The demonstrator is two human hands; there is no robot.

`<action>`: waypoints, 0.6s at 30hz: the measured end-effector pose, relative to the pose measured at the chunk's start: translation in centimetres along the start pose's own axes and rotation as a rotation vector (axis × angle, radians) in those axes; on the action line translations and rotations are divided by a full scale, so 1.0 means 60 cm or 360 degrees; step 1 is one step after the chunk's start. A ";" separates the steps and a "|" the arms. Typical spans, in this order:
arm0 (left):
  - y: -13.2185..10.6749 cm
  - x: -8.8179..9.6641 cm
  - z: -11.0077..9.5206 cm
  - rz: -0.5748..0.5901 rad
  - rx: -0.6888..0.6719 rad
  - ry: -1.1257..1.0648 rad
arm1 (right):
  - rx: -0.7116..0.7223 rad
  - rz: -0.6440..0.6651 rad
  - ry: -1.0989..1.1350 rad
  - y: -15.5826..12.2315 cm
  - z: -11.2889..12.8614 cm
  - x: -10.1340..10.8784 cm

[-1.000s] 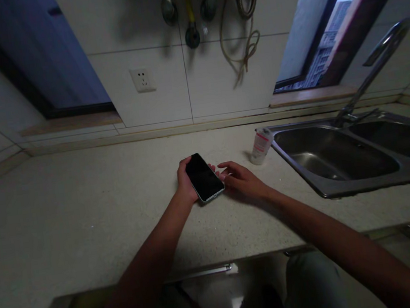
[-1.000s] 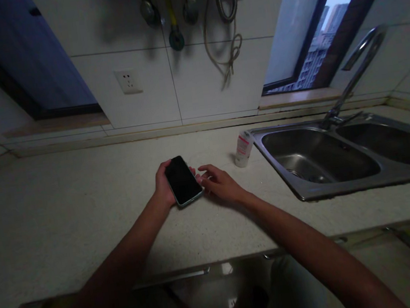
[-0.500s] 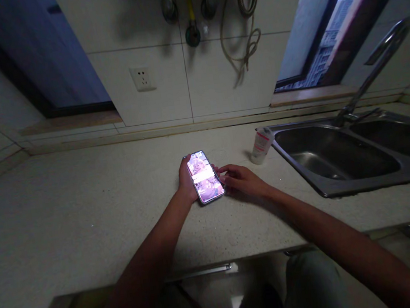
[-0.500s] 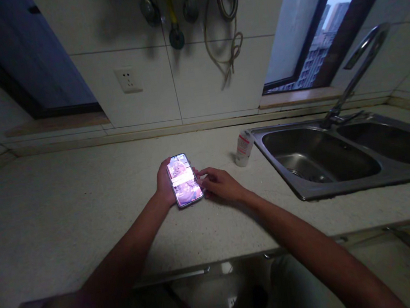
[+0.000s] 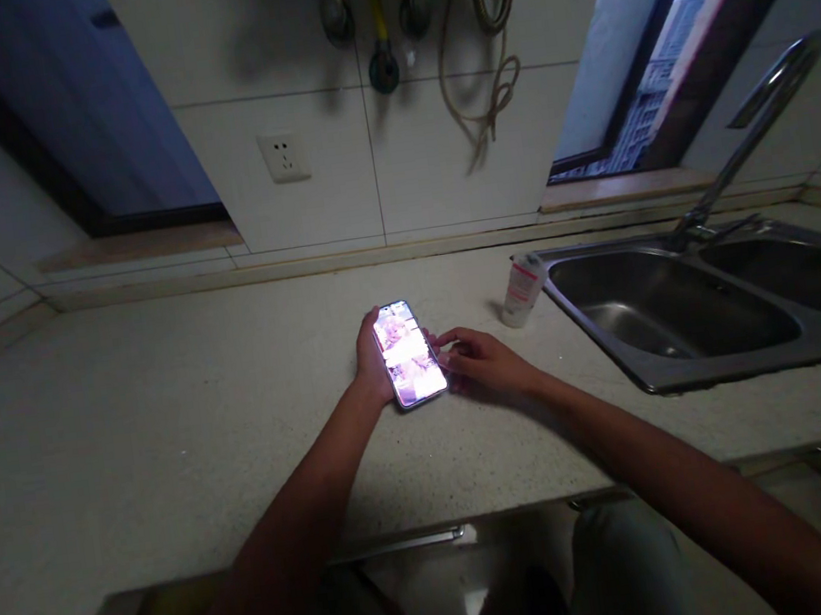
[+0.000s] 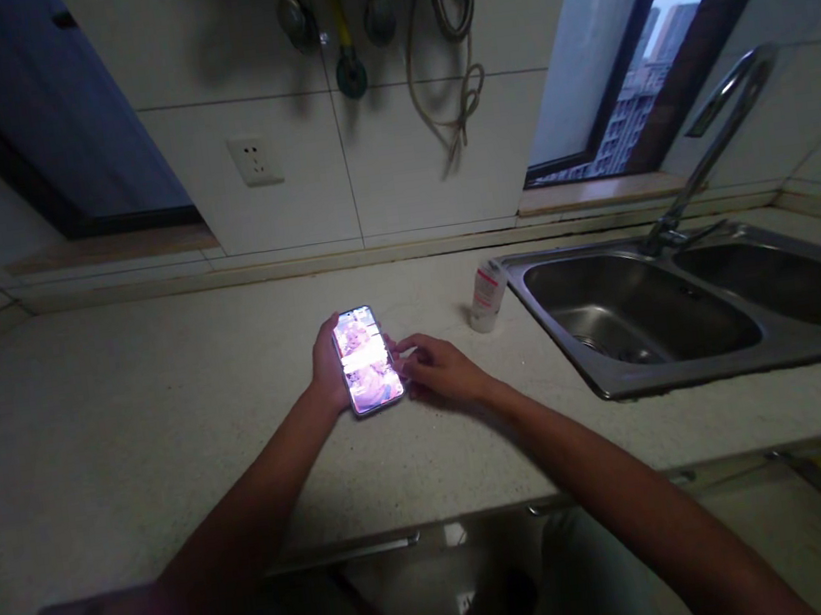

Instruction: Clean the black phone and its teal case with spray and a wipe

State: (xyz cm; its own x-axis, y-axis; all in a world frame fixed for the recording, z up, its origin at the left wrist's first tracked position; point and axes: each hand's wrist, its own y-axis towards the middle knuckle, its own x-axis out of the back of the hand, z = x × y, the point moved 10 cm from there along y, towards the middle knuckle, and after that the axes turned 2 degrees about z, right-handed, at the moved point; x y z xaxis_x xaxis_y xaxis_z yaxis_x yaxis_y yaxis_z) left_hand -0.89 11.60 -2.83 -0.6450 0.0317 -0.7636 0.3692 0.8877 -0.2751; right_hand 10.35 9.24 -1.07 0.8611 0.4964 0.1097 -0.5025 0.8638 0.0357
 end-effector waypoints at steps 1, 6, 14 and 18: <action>-0.001 0.001 0.001 -0.0012 0.0015 -0.0011 | -0.0035 0.0008 0.0013 0.000 -0.002 -0.002; -0.010 -0.003 0.002 -0.0044 0.0049 -0.0026 | -0.0213 0.0100 0.0109 -0.003 -0.016 -0.018; -0.004 0.002 0.003 -0.0069 -0.0010 0.0110 | -0.0478 0.0297 0.0251 -0.010 -0.042 -0.038; -0.004 0.007 -0.002 -0.0160 -0.0083 0.0215 | -0.0480 0.0295 0.0258 -0.009 -0.053 -0.039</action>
State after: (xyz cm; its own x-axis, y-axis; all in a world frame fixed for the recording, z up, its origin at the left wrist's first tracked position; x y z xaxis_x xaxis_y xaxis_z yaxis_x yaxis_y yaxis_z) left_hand -1.34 11.44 -2.99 -0.7621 -0.0001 -0.6475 0.2653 0.9121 -0.3124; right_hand 8.84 7.86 -4.47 0.7709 0.6328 -0.0725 -0.6264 0.7325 -0.2666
